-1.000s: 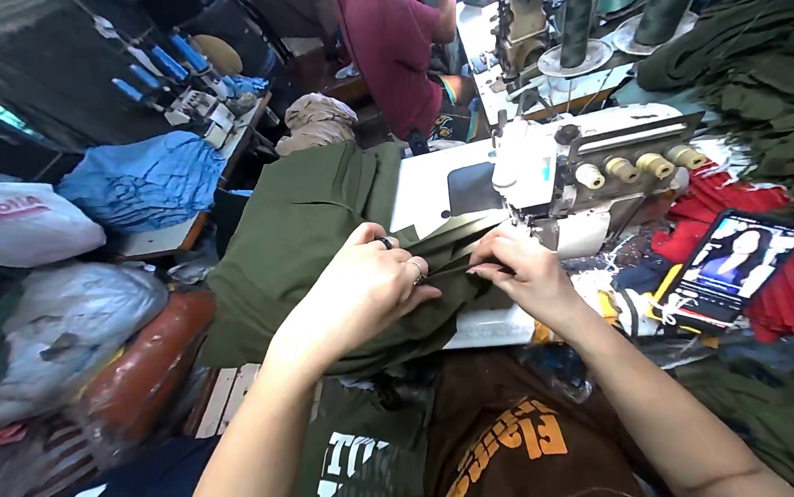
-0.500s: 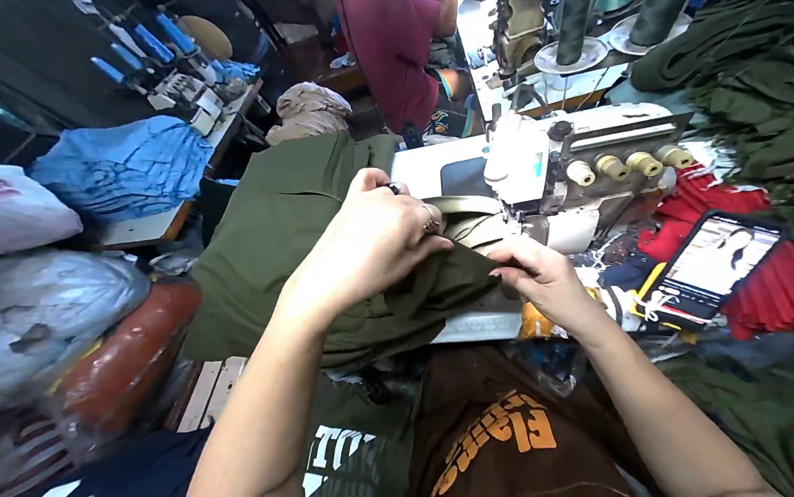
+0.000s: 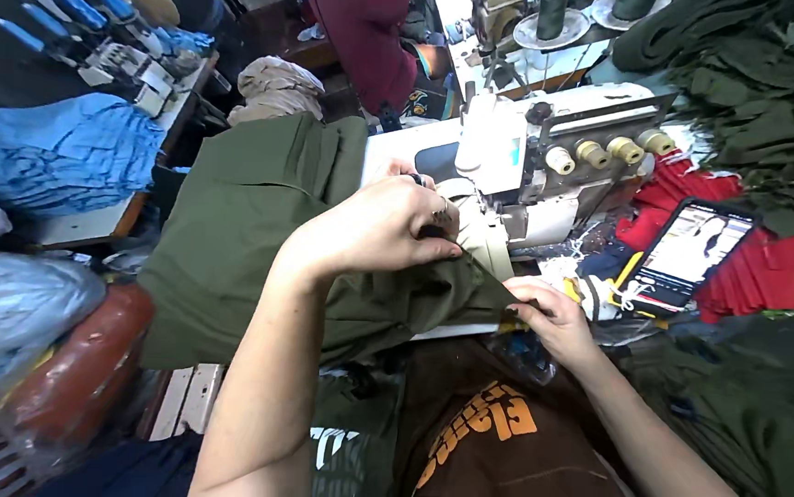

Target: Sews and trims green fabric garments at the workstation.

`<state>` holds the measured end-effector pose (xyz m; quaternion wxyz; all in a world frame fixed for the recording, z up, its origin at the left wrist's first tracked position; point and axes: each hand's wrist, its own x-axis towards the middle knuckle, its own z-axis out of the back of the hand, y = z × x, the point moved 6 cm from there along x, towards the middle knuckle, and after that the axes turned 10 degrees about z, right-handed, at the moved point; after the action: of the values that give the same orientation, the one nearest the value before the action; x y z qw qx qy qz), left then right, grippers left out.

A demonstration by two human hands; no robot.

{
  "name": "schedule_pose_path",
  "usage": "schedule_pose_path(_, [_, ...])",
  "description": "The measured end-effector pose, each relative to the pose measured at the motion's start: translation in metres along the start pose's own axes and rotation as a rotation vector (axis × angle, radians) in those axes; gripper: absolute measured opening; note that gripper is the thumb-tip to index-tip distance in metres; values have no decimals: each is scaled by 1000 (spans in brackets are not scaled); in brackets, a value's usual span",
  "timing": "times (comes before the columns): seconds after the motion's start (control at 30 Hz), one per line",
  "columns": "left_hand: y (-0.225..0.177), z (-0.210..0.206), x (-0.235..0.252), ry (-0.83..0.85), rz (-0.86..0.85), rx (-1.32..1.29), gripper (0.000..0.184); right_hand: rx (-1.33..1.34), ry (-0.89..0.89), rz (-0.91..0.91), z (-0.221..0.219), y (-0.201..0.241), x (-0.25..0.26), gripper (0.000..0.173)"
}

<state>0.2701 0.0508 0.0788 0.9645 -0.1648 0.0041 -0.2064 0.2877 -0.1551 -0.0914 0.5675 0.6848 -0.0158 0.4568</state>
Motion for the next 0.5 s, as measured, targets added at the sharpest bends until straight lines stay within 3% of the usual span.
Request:
schedule_pose_path(0.2, [-18, -15, 15, 34, -36, 35, 17, 25, -41, 15, 1, -19, 16, 13])
schedule_pose_path(0.37, [-16, -45, 31, 123, 30, 134, 20, 37, -75, -2, 1, -31, 18, 14])
schedule_pose_path(0.5, [7, -47, 39, 1, 90, 175, 30, -21, -110, -29, 1, -40, 21, 15])
